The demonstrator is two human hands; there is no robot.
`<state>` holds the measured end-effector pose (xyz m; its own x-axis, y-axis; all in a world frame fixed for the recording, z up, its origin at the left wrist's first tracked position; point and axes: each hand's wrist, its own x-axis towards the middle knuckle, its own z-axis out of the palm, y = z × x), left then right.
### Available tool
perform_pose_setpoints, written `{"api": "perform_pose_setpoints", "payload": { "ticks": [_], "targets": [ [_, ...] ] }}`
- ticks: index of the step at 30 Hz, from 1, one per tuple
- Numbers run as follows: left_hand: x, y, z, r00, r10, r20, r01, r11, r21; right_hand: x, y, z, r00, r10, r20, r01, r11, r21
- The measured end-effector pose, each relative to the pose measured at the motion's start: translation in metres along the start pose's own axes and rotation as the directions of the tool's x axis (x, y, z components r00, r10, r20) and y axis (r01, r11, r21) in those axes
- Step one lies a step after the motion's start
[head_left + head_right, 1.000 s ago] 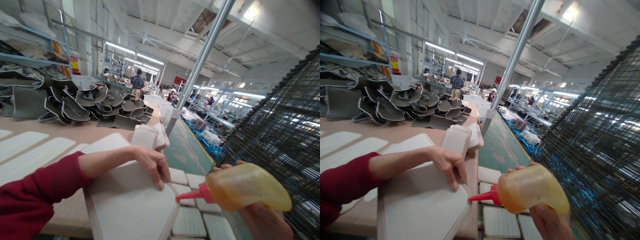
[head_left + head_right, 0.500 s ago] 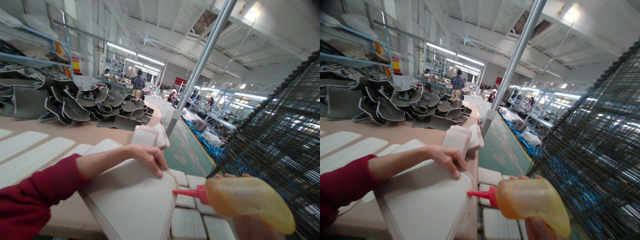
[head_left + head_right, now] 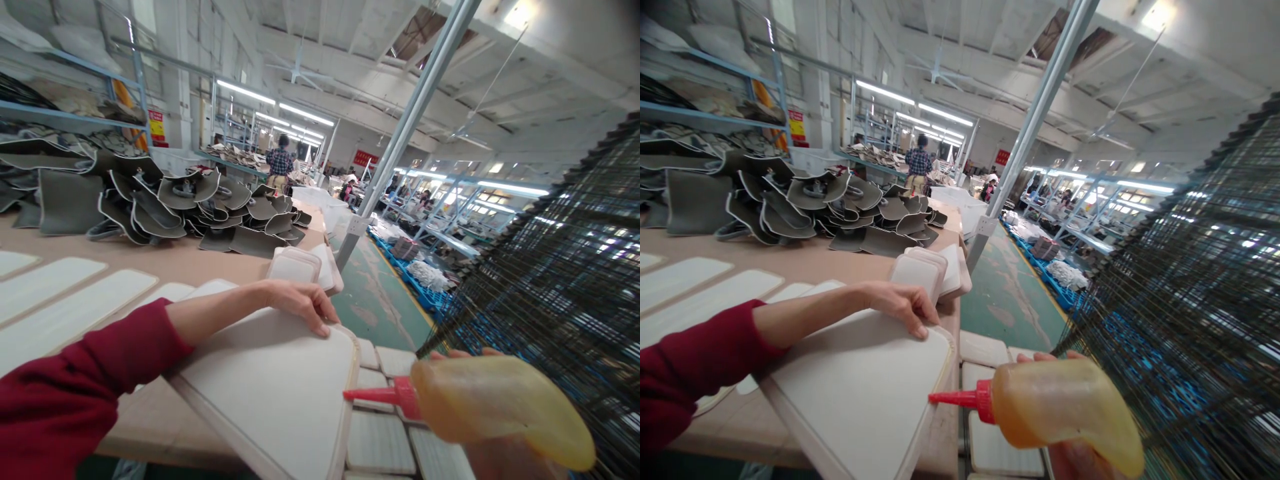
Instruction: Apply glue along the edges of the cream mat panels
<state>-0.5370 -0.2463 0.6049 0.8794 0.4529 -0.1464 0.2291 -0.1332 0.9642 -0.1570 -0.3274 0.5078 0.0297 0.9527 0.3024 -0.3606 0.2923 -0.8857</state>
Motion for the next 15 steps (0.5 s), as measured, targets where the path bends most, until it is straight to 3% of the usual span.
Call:
{"api": "perform_pose_setpoints", "payload": {
  "ticks": [3, 6, 11, 15],
  "targets": [
    [0.0, -0.001, -0.001, 1.0, -0.013, -0.024, 0.013, 1.0, -0.028, 0.003, -0.002, -0.005, 0.995, 0.087, -0.052, -0.078, 0.986, 0.148],
    [0.0, -0.001, -0.002, 1.0, -0.007, -0.03, 0.005, 0.999, -0.047, -0.001, -0.005, 0.007, 0.993, 0.119, 0.004, -0.117, 0.967, 0.225],
    [0.0, 0.0, -0.004, 1.0, 0.017, -0.016, -0.018, 0.999, -0.049, -0.011, -0.017, 0.044, 0.993, 0.047, 0.107, -0.062, 0.988, 0.143],
    [0.0, -0.003, -0.006, 0.999, 0.035, -0.021, -0.036, 0.999, -0.038, -0.013, -0.023, 0.055, 0.96, -0.067, 0.272, 0.045, 0.995, 0.087]
  ]
}}
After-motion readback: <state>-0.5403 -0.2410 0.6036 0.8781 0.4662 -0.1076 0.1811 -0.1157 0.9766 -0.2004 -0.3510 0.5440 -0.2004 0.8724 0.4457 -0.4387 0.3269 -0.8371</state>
